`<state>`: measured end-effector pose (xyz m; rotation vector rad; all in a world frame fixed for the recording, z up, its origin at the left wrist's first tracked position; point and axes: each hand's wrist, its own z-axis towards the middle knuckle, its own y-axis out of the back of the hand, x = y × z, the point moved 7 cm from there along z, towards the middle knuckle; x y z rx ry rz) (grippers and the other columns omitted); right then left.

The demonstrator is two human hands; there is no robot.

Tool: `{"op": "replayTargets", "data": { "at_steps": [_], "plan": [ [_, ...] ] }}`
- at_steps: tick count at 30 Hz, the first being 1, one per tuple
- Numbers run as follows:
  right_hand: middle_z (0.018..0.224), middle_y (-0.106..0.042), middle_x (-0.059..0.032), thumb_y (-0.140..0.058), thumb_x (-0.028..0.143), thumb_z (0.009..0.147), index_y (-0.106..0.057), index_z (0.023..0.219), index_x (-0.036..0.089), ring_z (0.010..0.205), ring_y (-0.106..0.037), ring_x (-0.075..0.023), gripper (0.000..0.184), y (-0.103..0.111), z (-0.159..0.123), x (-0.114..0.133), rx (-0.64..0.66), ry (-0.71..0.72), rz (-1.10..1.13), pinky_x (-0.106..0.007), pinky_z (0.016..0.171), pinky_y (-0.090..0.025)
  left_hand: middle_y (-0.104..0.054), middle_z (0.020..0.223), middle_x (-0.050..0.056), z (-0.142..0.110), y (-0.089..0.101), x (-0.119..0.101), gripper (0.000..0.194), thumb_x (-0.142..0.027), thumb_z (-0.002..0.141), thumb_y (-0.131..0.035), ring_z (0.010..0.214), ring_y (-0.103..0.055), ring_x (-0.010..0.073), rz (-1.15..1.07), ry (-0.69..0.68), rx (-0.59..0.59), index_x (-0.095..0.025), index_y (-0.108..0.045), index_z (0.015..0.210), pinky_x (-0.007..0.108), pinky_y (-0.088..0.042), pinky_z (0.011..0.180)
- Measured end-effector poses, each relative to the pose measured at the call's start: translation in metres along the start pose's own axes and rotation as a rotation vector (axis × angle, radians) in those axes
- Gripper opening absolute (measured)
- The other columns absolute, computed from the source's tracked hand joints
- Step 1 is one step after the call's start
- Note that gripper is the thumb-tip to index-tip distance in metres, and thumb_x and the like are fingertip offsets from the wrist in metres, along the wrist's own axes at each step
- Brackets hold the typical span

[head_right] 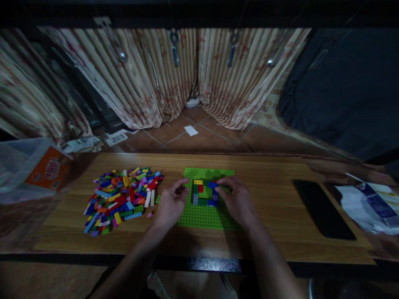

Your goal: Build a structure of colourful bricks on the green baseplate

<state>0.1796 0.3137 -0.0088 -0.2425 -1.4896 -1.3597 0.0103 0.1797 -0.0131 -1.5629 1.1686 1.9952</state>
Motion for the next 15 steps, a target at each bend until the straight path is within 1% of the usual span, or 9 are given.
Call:
{"op": "replayTargets", "data": {
  "at_steps": [2,7,12,15],
  "plan": [
    [0.101,-0.064,-0.0052,-0.065,0.037,0.079,-0.070,0.087,0.024,0.094,-0.062,-0.0216,0.017,-0.002,0.001,0.001,-0.004,0.018,-0.014,-0.039,0.086,-0.048,-0.071,0.099,0.006,-0.001,-0.001,0.000,0.032,-0.014,0.084,-0.055,0.088,-0.067,0.0183,0.056,-0.004,0.019,-0.019,-0.066,0.114,0.032,-0.054,0.080],
    [0.107,-0.061,-0.0054,-0.065,0.035,0.078,-0.071,0.088,0.025,0.103,-0.060,-0.0228,0.015,-0.015,0.001,0.001,0.036,0.018,0.001,-0.041,0.093,-0.045,-0.068,0.110,0.007,-0.005,-0.009,-0.002,0.032,-0.015,0.085,-0.055,0.092,-0.067,0.0188,0.154,-0.049,0.068,-0.020,-0.064,0.115,0.032,-0.054,0.084],
    [0.109,-0.060,-0.0060,-0.066,0.033,0.077,-0.072,0.086,0.025,0.103,-0.058,-0.0232,0.013,-0.021,0.002,-0.002,0.021,-0.003,-0.025,-0.044,0.095,-0.045,-0.067,0.113,0.008,-0.006,-0.011,-0.004,0.031,-0.014,0.085,-0.054,0.095,-0.066,0.0191,0.197,-0.078,0.086,-0.019,-0.064,0.114,0.032,-0.053,0.087],
    [0.109,-0.059,-0.0064,-0.066,0.032,0.077,-0.072,0.087,0.025,0.103,-0.058,-0.0234,0.014,-0.022,0.002,-0.004,0.023,-0.015,-0.042,-0.044,0.095,-0.045,-0.066,0.115,0.008,-0.006,-0.011,-0.005,0.030,-0.014,0.085,-0.054,0.096,-0.065,0.0199,0.215,-0.088,0.104,-0.018,-0.064,0.113,0.035,-0.053,0.089]
  ]
}}
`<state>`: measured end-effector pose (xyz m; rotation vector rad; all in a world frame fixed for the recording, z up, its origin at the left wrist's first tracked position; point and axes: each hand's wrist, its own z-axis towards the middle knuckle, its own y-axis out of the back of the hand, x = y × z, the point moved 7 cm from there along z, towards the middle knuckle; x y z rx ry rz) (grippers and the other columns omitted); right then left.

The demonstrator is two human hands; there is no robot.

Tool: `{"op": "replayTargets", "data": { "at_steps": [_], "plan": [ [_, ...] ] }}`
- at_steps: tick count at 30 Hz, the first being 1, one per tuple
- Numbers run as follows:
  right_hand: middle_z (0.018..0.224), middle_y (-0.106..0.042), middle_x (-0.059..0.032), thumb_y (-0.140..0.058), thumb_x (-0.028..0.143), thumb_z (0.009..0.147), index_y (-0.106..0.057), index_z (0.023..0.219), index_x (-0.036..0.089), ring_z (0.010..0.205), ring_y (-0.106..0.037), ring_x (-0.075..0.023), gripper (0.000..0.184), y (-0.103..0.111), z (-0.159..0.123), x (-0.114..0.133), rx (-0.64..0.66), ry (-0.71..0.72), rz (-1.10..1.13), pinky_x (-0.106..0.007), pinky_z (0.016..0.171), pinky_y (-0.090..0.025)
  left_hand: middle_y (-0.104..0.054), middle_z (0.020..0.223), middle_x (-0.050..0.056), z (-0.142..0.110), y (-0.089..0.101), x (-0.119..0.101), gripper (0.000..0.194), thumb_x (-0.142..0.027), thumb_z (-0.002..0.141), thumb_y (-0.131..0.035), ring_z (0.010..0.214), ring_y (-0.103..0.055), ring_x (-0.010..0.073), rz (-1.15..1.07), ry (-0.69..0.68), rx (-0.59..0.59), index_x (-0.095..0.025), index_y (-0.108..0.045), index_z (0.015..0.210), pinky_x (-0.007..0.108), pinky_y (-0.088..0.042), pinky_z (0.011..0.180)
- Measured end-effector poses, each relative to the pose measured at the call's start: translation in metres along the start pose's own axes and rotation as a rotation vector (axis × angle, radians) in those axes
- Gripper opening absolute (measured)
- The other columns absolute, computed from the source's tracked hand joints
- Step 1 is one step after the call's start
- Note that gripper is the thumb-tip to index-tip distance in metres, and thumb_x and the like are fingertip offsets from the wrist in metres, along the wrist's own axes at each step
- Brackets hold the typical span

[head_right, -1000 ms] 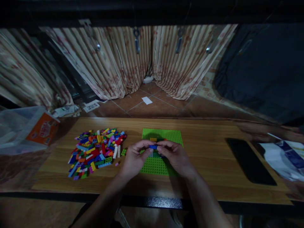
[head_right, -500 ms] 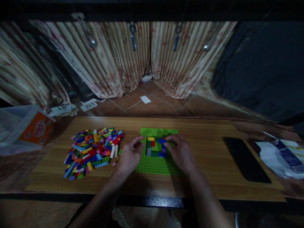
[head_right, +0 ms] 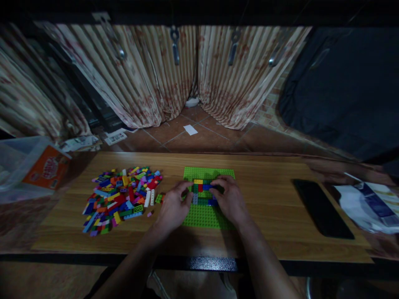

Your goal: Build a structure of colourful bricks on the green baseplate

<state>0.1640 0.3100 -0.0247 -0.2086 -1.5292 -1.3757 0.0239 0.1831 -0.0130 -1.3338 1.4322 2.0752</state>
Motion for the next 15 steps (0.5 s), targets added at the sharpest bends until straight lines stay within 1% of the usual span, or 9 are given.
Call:
{"op": "replayTargets", "data": {
  "at_steps": [2,5,9,12,15],
  "plan": [
    [0.109,-0.060,-0.0064,-0.065,0.032,0.078,-0.072,0.087,0.025,0.102,-0.058,-0.0233,0.014,-0.001,0.000,0.000,0.006,-0.005,-0.007,-0.044,0.094,-0.046,-0.065,0.117,0.009,0.000,-0.001,-0.001,0.030,-0.015,0.086,-0.053,0.099,-0.065,0.0206,0.016,-0.010,0.014,-0.018,-0.063,0.114,0.036,-0.052,0.092],
    [0.107,-0.060,-0.0067,-0.065,0.031,0.077,-0.072,0.087,0.024,0.102,-0.058,-0.0239,0.014,-0.001,0.000,0.002,-0.011,-0.005,-0.044,-0.044,0.095,-0.046,-0.063,0.121,0.009,-0.001,-0.003,-0.004,0.031,-0.015,0.087,-0.052,0.109,-0.062,0.0219,0.061,-0.058,0.023,-0.018,-0.063,0.115,0.038,-0.049,0.099],
    [0.105,-0.062,-0.0073,-0.064,0.029,0.075,-0.072,0.087,0.024,0.101,-0.059,-0.0247,0.015,-0.001,-0.001,0.006,-0.048,-0.007,-0.096,-0.045,0.094,-0.046,-0.059,0.128,0.008,-0.004,-0.009,-0.006,0.033,-0.019,0.089,-0.052,0.118,-0.057,0.0228,0.154,-0.119,0.018,-0.022,-0.061,0.121,0.039,-0.046,0.104],
    [0.106,-0.064,-0.0075,-0.063,0.030,0.075,-0.071,0.088,0.023,0.100,-0.060,-0.0242,0.017,0.000,-0.001,0.006,-0.052,-0.007,-0.072,-0.044,0.092,-0.047,-0.053,0.135,0.010,-0.007,-0.015,-0.009,0.037,-0.023,0.091,-0.052,0.121,-0.054,0.0233,0.242,-0.173,0.027,-0.023,-0.058,0.127,0.040,-0.045,0.105],
    [0.103,-0.066,-0.0072,-0.059,0.032,0.078,-0.071,0.089,0.022,0.097,-0.062,-0.0230,0.019,0.002,0.001,0.001,-0.053,-0.033,-0.018,-0.042,0.091,-0.047,-0.048,0.140,0.014,-0.010,-0.021,-0.014,0.040,-0.027,0.092,-0.051,0.127,-0.049,0.0267,0.347,-0.233,0.047,-0.021,-0.055,0.131,0.043,-0.042,0.107]
  ]
}}
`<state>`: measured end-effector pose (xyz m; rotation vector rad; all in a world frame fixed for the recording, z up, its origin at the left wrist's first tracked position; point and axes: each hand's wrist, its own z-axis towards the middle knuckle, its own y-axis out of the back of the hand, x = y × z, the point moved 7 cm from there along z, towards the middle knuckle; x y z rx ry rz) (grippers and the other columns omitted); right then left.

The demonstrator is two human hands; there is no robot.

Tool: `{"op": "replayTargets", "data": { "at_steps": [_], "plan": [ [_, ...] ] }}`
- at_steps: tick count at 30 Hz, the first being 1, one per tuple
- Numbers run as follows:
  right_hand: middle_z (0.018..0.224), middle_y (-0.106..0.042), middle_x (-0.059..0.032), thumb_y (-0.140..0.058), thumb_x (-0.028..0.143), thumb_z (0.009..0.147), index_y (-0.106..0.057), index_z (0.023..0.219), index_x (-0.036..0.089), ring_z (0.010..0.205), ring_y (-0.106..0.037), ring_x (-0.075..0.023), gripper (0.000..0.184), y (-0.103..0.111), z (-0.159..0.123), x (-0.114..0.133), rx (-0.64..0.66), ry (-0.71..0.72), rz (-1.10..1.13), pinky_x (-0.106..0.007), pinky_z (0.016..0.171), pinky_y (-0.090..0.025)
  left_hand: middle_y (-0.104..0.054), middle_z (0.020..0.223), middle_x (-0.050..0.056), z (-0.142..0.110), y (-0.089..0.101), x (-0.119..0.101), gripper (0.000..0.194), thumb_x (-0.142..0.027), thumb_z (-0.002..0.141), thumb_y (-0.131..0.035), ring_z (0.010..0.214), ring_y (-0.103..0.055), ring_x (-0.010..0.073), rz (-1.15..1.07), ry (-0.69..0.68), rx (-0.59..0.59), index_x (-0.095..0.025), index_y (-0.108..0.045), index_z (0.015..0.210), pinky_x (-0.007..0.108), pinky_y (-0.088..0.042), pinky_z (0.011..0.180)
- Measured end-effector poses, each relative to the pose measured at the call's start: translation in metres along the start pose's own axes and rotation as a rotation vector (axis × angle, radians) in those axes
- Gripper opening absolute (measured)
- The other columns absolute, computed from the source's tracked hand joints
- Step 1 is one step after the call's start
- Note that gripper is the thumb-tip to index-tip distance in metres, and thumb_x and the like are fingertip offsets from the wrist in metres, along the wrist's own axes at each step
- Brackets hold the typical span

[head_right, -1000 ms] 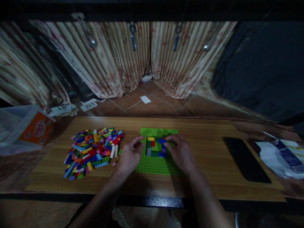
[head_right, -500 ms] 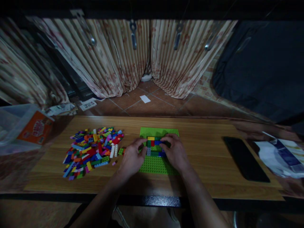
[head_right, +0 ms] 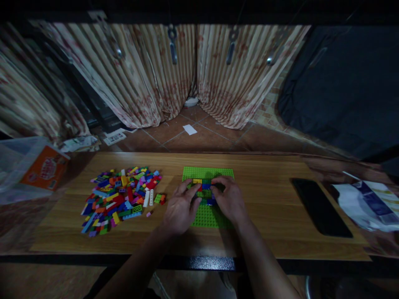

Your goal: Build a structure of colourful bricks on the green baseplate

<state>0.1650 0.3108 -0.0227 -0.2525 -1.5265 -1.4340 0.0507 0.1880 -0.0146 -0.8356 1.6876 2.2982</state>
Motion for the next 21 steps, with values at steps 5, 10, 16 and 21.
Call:
{"op": "replayTargets", "data": {
  "at_steps": [5,10,16,21],
  "plan": [
    [0.092,-0.069,-0.0065,-0.057,0.034,0.079,-0.071,0.083,0.021,0.088,-0.063,-0.0219,0.020,0.003,0.003,-0.006,-0.023,-0.053,0.013,-0.040,0.086,-0.048,-0.041,0.146,0.017,-0.001,-0.008,-0.007,0.045,-0.033,0.094,-0.048,0.127,-0.045,0.0332,0.135,-0.021,0.034,-0.020,-0.051,0.137,0.050,-0.040,0.105],
    [0.089,-0.068,-0.0059,-0.058,0.032,0.076,-0.071,0.075,0.021,0.087,-0.063,-0.0213,0.017,0.001,0.004,-0.001,-0.034,-0.051,-0.003,-0.039,0.084,-0.048,-0.043,0.145,0.014,-0.002,-0.011,-0.008,0.044,-0.036,0.095,-0.045,0.122,-0.047,0.0334,0.189,-0.021,0.017,-0.024,-0.052,0.137,0.051,-0.043,0.101],
    [0.087,-0.066,-0.0067,-0.057,0.031,0.074,-0.070,0.073,0.020,0.085,-0.062,-0.0216,0.017,-0.001,0.006,0.000,-0.046,-0.074,-0.013,-0.039,0.082,-0.048,-0.044,0.144,0.014,-0.001,-0.010,-0.011,0.044,-0.036,0.095,-0.044,0.120,-0.048,0.0335,0.223,-0.003,0.044,-0.023,-0.052,0.136,0.051,-0.044,0.097],
    [0.084,-0.067,-0.0061,-0.058,0.030,0.073,-0.071,0.071,0.021,0.082,-0.063,-0.0204,0.016,-0.002,0.007,-0.002,-0.041,-0.089,0.006,-0.037,0.079,-0.049,-0.043,0.144,0.016,-0.001,-0.010,-0.015,0.044,-0.035,0.096,-0.042,0.119,-0.049,0.0332,0.254,-0.003,0.043,-0.021,-0.052,0.136,0.051,-0.045,0.095]
  ]
}}
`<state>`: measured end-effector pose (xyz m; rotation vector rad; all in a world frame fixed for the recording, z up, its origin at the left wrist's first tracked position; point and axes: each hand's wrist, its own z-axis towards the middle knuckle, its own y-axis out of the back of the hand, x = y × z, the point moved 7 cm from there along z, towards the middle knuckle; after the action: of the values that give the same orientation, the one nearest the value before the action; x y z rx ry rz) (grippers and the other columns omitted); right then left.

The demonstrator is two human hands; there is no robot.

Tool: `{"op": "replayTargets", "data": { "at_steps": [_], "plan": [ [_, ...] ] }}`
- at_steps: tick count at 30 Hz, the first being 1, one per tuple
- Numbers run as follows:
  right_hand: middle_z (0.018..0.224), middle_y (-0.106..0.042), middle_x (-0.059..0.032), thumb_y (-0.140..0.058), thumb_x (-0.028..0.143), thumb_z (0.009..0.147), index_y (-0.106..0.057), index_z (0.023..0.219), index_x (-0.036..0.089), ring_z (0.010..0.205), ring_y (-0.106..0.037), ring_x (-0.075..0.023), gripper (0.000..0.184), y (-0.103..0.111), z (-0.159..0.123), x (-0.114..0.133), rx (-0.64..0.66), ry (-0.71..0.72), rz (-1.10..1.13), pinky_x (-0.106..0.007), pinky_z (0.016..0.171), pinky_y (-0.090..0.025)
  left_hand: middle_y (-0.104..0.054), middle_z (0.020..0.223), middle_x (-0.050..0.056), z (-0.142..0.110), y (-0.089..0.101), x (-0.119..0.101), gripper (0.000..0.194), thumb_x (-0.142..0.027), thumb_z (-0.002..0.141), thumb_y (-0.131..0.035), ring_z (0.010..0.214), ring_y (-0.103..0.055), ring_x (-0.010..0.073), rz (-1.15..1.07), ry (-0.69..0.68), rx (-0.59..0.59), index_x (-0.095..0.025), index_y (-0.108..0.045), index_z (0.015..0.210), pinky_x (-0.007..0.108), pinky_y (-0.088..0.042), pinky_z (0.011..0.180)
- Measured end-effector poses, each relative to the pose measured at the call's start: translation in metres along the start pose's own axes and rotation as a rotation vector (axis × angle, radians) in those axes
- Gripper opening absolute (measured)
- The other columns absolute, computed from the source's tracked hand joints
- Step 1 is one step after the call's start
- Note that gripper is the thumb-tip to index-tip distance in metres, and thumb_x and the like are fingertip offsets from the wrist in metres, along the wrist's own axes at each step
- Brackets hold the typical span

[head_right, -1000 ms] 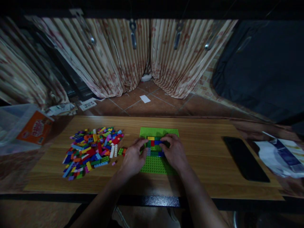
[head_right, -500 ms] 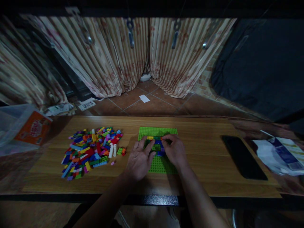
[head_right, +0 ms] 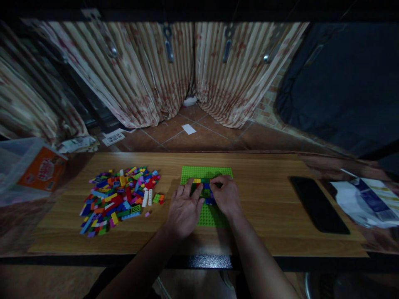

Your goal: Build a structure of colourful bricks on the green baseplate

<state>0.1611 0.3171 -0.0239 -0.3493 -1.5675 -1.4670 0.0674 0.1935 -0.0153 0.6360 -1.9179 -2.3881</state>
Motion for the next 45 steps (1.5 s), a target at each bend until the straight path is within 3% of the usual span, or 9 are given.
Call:
{"op": "replayTargets", "data": {
  "at_steps": [8,21,29,33,40,45],
  "plan": [
    [0.080,-0.069,-0.0058,-0.061,0.029,0.070,-0.072,0.069,0.020,0.076,-0.065,-0.0200,0.014,-0.003,0.003,-0.006,-0.024,-0.043,0.020,-0.036,0.074,-0.051,-0.046,0.143,0.016,0.003,-0.001,-0.003,0.042,-0.034,0.096,-0.040,0.117,-0.051,0.0329,0.053,0.012,0.031,-0.020,-0.053,0.134,0.051,-0.046,0.092],
    [0.081,-0.070,-0.0077,-0.056,0.030,0.071,-0.069,0.066,0.019,0.079,-0.065,-0.0205,0.017,-0.006,-0.002,-0.001,-0.079,-0.022,0.044,-0.035,0.079,-0.051,-0.049,0.141,0.018,0.005,-0.001,-0.009,0.042,-0.030,0.096,-0.039,0.118,-0.053,0.0320,0.134,0.025,0.047,-0.017,-0.055,0.132,0.049,-0.048,0.092],
    [0.081,-0.072,-0.0056,-0.060,0.034,0.071,-0.073,0.073,0.019,0.077,-0.066,-0.0203,0.020,0.000,-0.002,-0.006,-0.063,-0.052,0.084,-0.033,0.074,-0.050,-0.048,0.142,0.016,0.000,0.004,0.002,0.046,-0.033,0.097,-0.042,0.124,-0.051,0.0306,-0.062,-0.002,-0.021,-0.018,-0.048,0.139,0.047,-0.044,0.103],
    [0.082,-0.074,-0.0078,-0.059,0.040,0.073,-0.073,0.079,0.017,0.075,-0.067,-0.0214,0.026,0.013,0.000,-0.012,-0.147,-0.110,0.119,-0.034,0.072,-0.050,-0.050,0.141,0.014,-0.001,0.020,0.020,0.042,-0.029,0.097,-0.042,0.129,-0.049,0.0253,-0.264,0.061,-0.084,-0.015,-0.050,0.136,0.040,-0.042,0.108],
    [0.075,-0.073,-0.0083,-0.064,0.046,0.068,-0.071,0.075,0.015,0.069,-0.066,-0.0211,0.032,0.028,-0.002,-0.010,-0.260,-0.170,0.238,-0.032,0.067,-0.050,-0.069,0.108,0.008,0.000,0.047,0.064,0.022,-0.019,0.093,-0.048,0.101,-0.064,0.0187,-0.549,0.230,-0.253,-0.016,-0.064,0.108,0.030,-0.049,0.090],
    [0.074,-0.073,-0.0076,-0.067,0.046,0.066,-0.071,0.074,0.015,0.068,-0.066,-0.0203,0.032,0.020,-0.005,-0.007,-0.233,-0.190,0.306,-0.032,0.067,-0.051,-0.067,0.081,0.003,0.000,0.044,0.066,0.021,-0.020,0.094,-0.045,0.075,-0.063,0.0144,-0.532,0.258,-0.198,-0.018,-0.064,0.087,0.023,-0.044,0.067]
  ]
}}
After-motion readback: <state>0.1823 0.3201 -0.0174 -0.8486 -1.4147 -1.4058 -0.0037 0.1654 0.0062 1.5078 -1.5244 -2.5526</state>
